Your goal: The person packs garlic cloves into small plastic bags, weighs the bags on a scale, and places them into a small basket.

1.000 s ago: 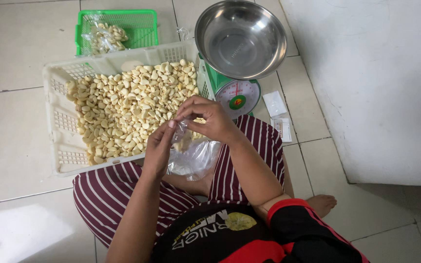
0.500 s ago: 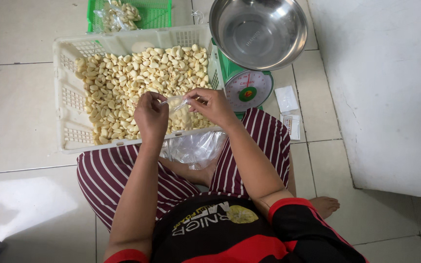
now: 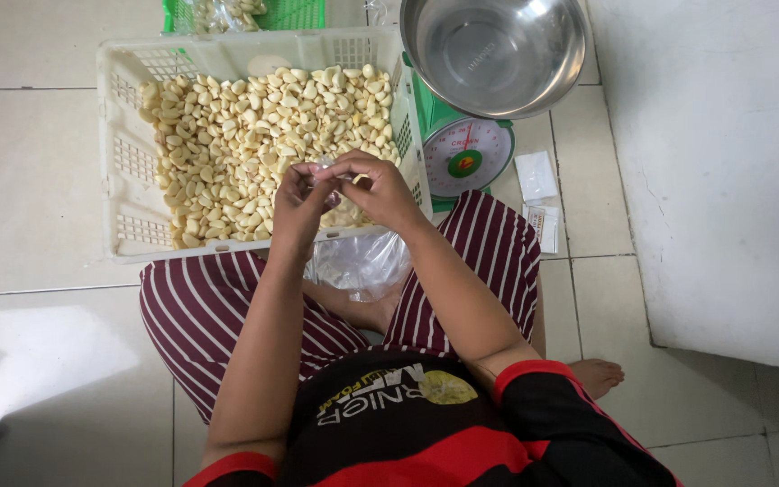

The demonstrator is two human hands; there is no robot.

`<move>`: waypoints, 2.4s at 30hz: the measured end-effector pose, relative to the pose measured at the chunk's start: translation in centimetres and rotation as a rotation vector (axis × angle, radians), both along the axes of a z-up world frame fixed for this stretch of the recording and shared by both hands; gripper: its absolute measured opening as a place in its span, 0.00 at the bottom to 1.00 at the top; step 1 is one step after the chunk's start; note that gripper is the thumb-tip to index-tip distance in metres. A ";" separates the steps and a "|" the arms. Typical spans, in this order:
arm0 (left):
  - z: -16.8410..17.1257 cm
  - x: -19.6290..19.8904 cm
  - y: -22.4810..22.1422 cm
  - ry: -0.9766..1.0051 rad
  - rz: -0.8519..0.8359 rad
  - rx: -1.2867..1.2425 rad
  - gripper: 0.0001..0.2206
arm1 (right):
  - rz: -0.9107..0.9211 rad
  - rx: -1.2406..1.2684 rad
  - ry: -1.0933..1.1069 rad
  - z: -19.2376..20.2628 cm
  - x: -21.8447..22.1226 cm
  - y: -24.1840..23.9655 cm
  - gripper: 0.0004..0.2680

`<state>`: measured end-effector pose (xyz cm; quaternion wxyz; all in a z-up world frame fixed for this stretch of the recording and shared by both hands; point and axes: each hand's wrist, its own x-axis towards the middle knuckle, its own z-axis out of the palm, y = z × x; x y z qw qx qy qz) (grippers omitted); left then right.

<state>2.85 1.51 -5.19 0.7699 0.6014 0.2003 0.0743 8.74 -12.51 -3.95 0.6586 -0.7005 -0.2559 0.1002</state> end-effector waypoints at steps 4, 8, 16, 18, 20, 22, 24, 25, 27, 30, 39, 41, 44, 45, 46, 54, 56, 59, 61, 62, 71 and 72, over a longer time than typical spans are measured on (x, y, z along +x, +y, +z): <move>0.1 -0.1 0.6 -0.090 0.028 0.028 0.13 | 0.091 0.057 0.057 1.5 -0.2 -0.6 0.09; 1.6 -0.8 -0.2 -0.090 -0.025 0.037 0.13 | -0.114 -0.132 -0.160 -0.1 0.6 -1.2 0.10; 3.1 -1.6 -0.4 -0.094 -0.125 0.631 0.18 | 0.010 0.034 -0.017 0.4 0.5 -1.5 0.09; 2.6 -1.3 0.2 -0.050 -0.088 0.735 0.22 | 0.033 0.048 -0.012 0.7 0.7 -1.9 0.09; 2.7 -1.0 0.5 -0.003 -0.054 0.838 0.25 | 0.055 0.061 -0.004 1.0 0.3 -1.6 0.09; 3.5 -0.7 0.4 -0.036 -0.020 1.012 0.20 | -0.113 -0.030 -0.223 1.4 -0.6 -0.6 0.10; 2.8 -0.1 1.0 -0.084 -0.008 0.955 0.13 | -0.165 -0.072 -0.296 1.5 -0.1 -0.5 0.11; 2.4 0.2 1.3 -0.129 -0.001 0.901 0.08 | -0.221 -0.112 -0.365 1.5 0.2 -0.5 0.13; 3.3 0.6 1.2 -0.108 -0.073 0.627 0.06 | -0.248 -0.142 -0.396 2.6 0.7 -0.4 0.13; 5.4 1.2 1.5 -0.068 -0.236 0.170 0.07 | -0.224 -0.232 -0.423 4.5 1.6 -0.6 0.11; 9.4 2.4 2.5 -0.074 -0.213 0.286 0.02 | 0.140 -0.468 -0.033 11.7 1.8 -0.5 0.14; 8.6 2.5 2.8 -0.106 -0.211 0.278 0.01 | 0.093 -0.488 -0.146 9.3 3.0 -0.5 0.12; 7.3 2.5 3.1 -0.031 -0.224 0.401 0.03 | -0.047 -0.621 -0.482 5.1 4.8 -0.7 0.10; 6.3 2.7 3.3 -0.115 -0.160 0.630 0.05 | -0.078 -0.709 -0.521 4.6 4.9 -0.7 0.07; 5.3 2.8 3.4 -0.201 -0.095 0.859 0.07 | -0.110 -0.798 -0.560 4.0 5.0 -0.7 0.06; 4.5 2.4 2.8 -0.155 -0.046 0.740 0.08 | 0.087 -0.377 -0.070 7.3 2.5 0.8 0.05; 4.1 2.4 2.6 -0.119 -0.052 0.691 0.09 | 0.020 -0.403 -0.196 5.4 3.0 0.8 0.06; 3.4 2.3 2.3 -0.182 0.018 0.815 0.11 | -0.016 -0.499 -0.511 4.3 2.8 0.6 0.11; 3.9 1.7 1.7 -0.185 0.135 0.963 0.06 | -0.002 -0.553 -0.546 4.5 1.9 0.4 0.10; 4.1 1.4 1.8 -0.184 0.136 0.963 0.06 | -0.001 -0.553 -0.546 5.5 1.6 0.2 0.10; 8.1 -0.3 1.8 -0.167 -0.007 0.516 0.04 | -0.034 -0.493 -0.399 10.3 0.5 -1.5 0.06; 8.4 -0.4 1.9 -0.155 -0.030 0.481 0.04 | -0.029 -0.456 -0.427 10.8 0.3 -1.8 0.07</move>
